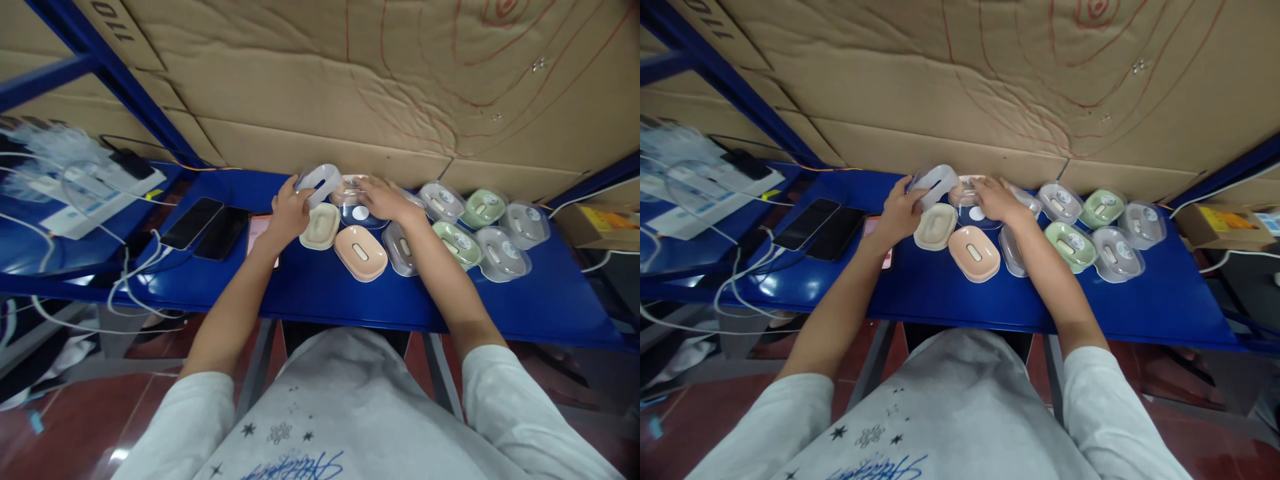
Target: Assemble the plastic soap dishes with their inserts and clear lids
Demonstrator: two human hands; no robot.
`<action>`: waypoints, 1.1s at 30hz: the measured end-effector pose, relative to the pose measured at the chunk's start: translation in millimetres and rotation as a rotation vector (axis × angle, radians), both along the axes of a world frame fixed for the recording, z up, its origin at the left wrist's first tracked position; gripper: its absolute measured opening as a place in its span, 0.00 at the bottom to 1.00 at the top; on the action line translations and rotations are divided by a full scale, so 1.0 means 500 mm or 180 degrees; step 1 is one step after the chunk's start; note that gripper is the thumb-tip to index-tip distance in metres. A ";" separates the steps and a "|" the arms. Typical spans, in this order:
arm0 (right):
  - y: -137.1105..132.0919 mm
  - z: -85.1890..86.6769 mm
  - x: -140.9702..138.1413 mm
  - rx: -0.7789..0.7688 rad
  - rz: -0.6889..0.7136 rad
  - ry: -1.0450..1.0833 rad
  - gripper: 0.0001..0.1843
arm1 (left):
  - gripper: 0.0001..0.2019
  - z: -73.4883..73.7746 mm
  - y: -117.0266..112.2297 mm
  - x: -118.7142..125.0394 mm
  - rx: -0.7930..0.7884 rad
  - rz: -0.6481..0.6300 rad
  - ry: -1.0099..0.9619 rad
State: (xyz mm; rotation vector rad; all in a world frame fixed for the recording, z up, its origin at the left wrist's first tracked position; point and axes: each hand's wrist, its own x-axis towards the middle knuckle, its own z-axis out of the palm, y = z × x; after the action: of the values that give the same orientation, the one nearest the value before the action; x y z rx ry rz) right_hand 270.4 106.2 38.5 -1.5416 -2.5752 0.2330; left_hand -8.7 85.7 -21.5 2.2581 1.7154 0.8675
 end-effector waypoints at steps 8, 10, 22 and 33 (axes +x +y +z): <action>0.004 -0.001 0.026 0.0216 -0.0065 -0.0110 0.33 | 0.29 0.022 -0.031 0.020 -0.0153 0.0005 0.0494; 0.006 -0.002 0.028 0.0225 0.0024 0.0011 0.32 | 0.32 0.034 -0.042 0.028 -0.0232 0.0065 0.0626; 0.016 -0.018 0.036 0.0131 -0.0021 0.0114 0.34 | 0.32 0.023 -0.049 0.048 -0.0019 -0.0368 0.0686; -0.008 0.023 0.031 0.0650 -0.0425 0.0090 0.27 | 0.29 0.023 -0.052 0.054 0.0131 -0.0902 0.0509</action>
State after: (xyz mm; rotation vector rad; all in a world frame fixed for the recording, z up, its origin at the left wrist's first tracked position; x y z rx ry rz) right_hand 286.1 102.4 50.0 -1.6122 -2.3769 -0.0217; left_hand 18.4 59.9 -9.8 2.5766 1.3948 0.6830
